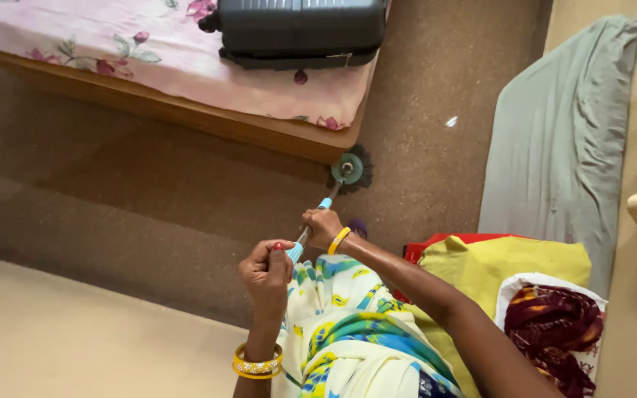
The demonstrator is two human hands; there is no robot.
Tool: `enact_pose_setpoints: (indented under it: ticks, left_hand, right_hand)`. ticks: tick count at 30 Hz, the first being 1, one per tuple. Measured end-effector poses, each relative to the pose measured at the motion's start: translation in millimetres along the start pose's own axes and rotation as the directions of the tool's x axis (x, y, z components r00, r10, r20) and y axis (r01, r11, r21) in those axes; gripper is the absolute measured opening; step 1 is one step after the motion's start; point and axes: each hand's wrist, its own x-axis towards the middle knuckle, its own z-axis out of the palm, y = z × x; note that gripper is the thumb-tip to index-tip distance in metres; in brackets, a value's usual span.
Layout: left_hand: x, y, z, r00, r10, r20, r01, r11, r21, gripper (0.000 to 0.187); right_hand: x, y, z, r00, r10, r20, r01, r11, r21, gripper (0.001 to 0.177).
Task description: The person mops the bedroom floor using a spin mop, moving around furniture such as a bed, suitcase, and wooden cabinet. The person briefly opens a drawer under the cabinet before continuing to mop the floor.
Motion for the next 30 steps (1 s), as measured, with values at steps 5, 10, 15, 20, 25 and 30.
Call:
enact_pose_setpoints:
  ticks: [5, 10, 15, 20, 25, 30]
  left_hand:
    - [-6, -35, 5, 0.998, 0.046, -0.044, -0.050, 0.994, -0.094, 0.020]
    - [5, -79, 16, 0.995, 0.032, -0.094, -0.039, 0.997, -0.072, 0.021]
    - [33, -116, 67, 0.995, -0.079, -0.059, 0.071, 0.989, -0.129, 0.019]
    - [70, -144, 143, 0.996, -0.083, -0.035, 0.084, 0.996, 0.022, 0.020]
    - [84, -168, 210, 0.993, -0.112, 0.046, 0.112, 0.994, 0.003, 0.023]
    - [78, -181, 243, 0.978, -0.173, 0.119, 0.171, 0.985, 0.020, 0.024]
  right_hand:
    - [-11, 14, -1, 0.997, -0.071, 0.030, 0.073, 0.995, -0.061, 0.013]
    - [-5, 45, -8, 0.998, -0.009, 0.056, 0.014, 0.996, -0.086, 0.013]
    - [6, 104, -42, 0.995, 0.031, 0.091, -0.015, 0.985, -0.174, 0.020]
    - [17, 175, -90, 0.999, 0.045, -0.013, -0.047, 0.978, -0.202, 0.015]
    - [-8, 226, -130, 0.989, 0.148, -0.021, -0.149, 0.961, -0.232, 0.012]
    - [-41, 251, -153, 0.970, 0.242, -0.019, -0.239, 0.938, -0.251, 0.012]
